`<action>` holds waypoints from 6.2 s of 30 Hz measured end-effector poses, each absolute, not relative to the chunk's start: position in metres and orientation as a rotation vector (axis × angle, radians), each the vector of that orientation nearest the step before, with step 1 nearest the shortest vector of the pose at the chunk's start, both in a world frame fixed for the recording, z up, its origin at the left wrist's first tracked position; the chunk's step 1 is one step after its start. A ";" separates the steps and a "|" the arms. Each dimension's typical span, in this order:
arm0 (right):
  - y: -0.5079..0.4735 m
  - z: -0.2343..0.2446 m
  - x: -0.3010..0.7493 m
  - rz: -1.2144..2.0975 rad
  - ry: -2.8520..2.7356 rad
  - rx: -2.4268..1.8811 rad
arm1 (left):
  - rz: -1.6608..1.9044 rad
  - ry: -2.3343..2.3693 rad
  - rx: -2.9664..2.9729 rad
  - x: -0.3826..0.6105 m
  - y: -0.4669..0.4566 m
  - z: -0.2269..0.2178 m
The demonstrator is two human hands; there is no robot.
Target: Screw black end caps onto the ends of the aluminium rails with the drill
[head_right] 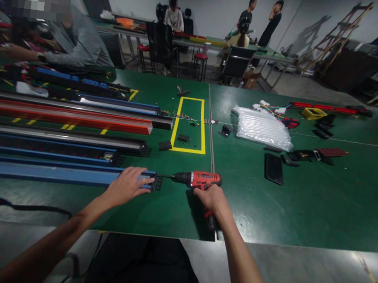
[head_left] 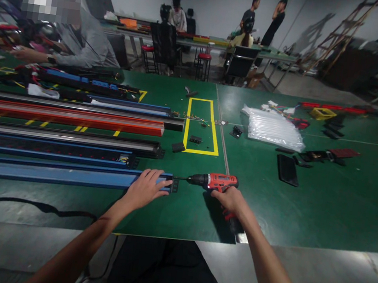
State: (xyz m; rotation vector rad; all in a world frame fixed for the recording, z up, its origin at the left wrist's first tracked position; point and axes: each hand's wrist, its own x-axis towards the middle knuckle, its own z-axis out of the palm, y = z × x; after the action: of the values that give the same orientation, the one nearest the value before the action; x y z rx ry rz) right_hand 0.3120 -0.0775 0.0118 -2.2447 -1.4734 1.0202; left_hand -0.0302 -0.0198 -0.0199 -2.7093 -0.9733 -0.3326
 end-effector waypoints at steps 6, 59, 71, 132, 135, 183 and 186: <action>-0.077 0.011 0.312 1.011 -1.467 -2.274 | -0.348 -0.979 -2.726 -0.030 -0.020 -0.020; -0.076 0.008 0.313 0.997 -1.495 -2.276 | -0.320 -0.968 -2.711 -0.029 -0.021 -0.018; -0.076 0.010 0.312 1.017 -1.457 -2.302 | -0.310 -0.972 -2.704 -0.030 -0.020 -0.021; -0.077 0.009 0.313 1.019 -1.473 -2.271 | -0.356 -0.994 -2.737 -0.030 -0.020 -0.020; -0.077 0.010 0.313 1.031 -1.462 -2.288 | -0.337 -0.987 -2.726 -0.030 -0.020 -0.020; -0.077 0.011 0.313 1.041 -1.468 -2.278 | -0.302 -0.985 -2.694 -0.028 -0.021 -0.017; -0.077 0.012 0.313 1.051 -1.467 -2.293 | -0.311 -0.985 -2.699 -0.028 -0.021 -0.018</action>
State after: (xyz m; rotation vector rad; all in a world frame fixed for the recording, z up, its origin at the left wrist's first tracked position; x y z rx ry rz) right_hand 0.3126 -0.0771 0.0122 -2.2927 -1.4667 1.0512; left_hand -0.0282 -0.0208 -0.0184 -2.6991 -0.9854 -0.3107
